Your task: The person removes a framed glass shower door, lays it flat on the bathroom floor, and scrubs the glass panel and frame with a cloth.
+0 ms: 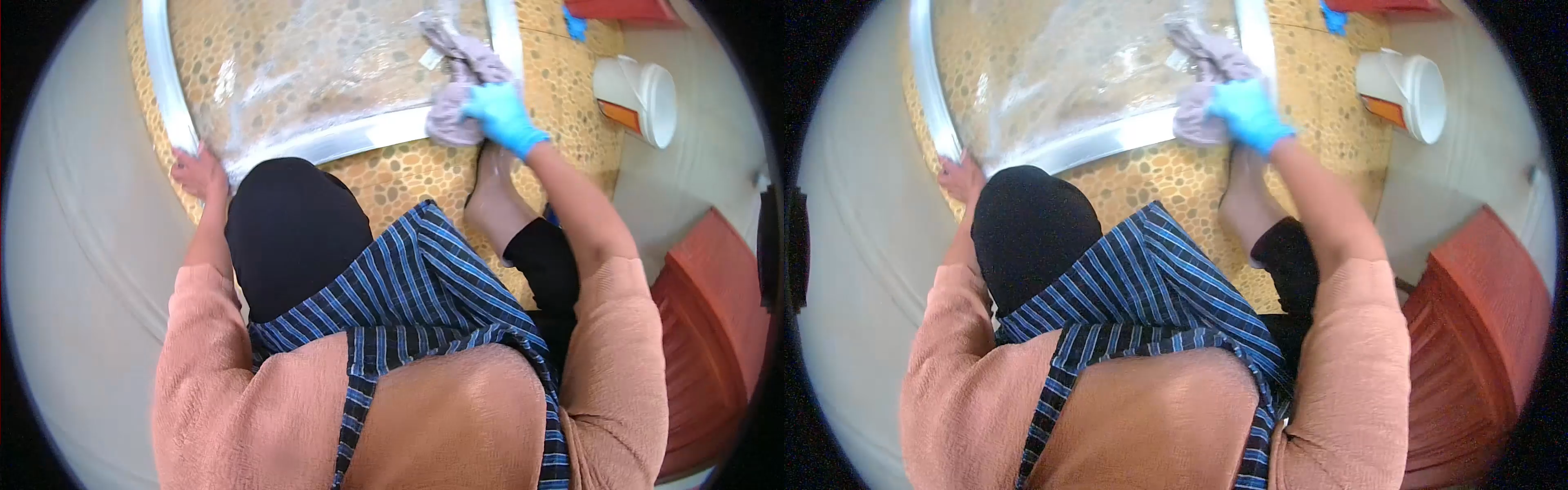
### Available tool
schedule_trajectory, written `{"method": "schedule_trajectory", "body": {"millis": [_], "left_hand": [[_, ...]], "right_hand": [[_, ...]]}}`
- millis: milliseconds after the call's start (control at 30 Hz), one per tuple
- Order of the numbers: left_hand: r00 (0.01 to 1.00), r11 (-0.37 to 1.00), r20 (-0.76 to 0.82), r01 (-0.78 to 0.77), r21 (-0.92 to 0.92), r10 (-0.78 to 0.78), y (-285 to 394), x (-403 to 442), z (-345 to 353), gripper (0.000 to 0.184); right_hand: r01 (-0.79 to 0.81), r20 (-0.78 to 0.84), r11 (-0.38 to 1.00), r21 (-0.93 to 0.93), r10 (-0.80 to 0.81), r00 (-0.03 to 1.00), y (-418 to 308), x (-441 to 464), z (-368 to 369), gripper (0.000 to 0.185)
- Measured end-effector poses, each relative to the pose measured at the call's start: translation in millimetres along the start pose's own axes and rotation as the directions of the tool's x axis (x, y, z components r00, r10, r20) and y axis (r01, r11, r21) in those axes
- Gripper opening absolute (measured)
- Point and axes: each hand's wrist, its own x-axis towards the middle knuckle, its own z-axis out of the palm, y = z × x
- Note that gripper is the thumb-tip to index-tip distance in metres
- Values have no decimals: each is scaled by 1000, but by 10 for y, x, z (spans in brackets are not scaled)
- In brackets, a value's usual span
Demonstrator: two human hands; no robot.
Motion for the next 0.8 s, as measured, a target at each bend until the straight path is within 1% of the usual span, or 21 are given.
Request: {"method": "schedule_trajectory", "body": {"millis": [67, 100, 133, 167, 200, 267, 300, 333, 400, 433, 467, 533, 600, 633, 700, 733, 767, 800], "left_hand": [[997, 999, -64, -40, 15, 41, -74, -16, 75, 68], [996, 998, -61, -58, -15, 57, -90, -19, 81, 68], [999, 1000, -20, -25, 13, 25, -153, 77, 135, 68], [1000, 999, -17, -7, 36, 7, -173, 78, 147, 67], [1000, 1000, -16, -9, 15, 10, -191, 92, 146, 67], [1000, 1000, 6, -3, 20, 3, -230, 91, 105, 68], [1000, 1000, 25, 7, 29, -8, -203, 91, 44, 68], [1000, 1000, 25, 9, 30, -10, -196, 92, 5, 68], [999, 999, 49, -9, 32, 8, -202, 80, -46, 68], [999, 999, 53, -9, 36, 7, -197, 76, -53, 68], [999, 999, 42, -17, 43, 15, -208, 76, -60, 68], [1000, 998, 26, -14, 57, 13, -232, 95, -63, 68], [999, 997, 43, -15, 73, 12, -253, 100, -79, 68], [999, 996, 22, -43, 78, 41, -276, 92, -75, 68], [999, 995, 34, -38, 96, 35, -294, 81, -89, 67], [999, 995, 35, -35, 89, 32, -270, 98, -98, 67], [999, 993, 28, -31, 110, 28, -264, 104, -91, 67], [999, 994, 29, -32, 104, 29, -258, 118, -82, 67]], "right_hand": [[-91, -74, 978, 188, 107, 992, -429, 216, 188, 8], [-165, -130, 873, 460, 250, 960, -732, 344, 231, 8], [-65, -191, 964, 258, 117, 975, -910, 675, 309, 8], [-97, -102, 987, 131, 111, 989, -1138, 851, 399, 8], [-114, -14, 994, 3, 114, 993, -1343, 958, 444, 9], [60, -243, 993, 106, -33, 969, -1601, 955, 339, 8], [88, -216, 994, 61, -73, 974, -1623, 907, 226, 8], [90, -216, 994, 62, -75, 974, -1551, 825, 173, 8], [189, -124, 981, 36, -183, 975, -1335, 528, 133, 8], [80, 135, 996, -46, -73, 988, -1183, 365, 131, 8], [-2, 374, 988, -153, 60, 926, -1005, 199, 107, 8], [40, 128, 996, -83, -29, 991, -520, -126, -42, 9], [145, 306, 961, -237, -68, 950, -201, -237, -293, 7], [154, 308, 963, -223, -81, 948, -89, -248, -350, 7], [133, 378, 960, -247, -31, 925, 27, -270, -395, 5], [130, 376, 961, -242, -30, 926, 15, -268, -352, 5], [0, 284, 992, -124, 35, 958, 2, -279, -287, 5], [-118, 199, 993, 1, 116, 973, -16, -256, -274, 7]]}}
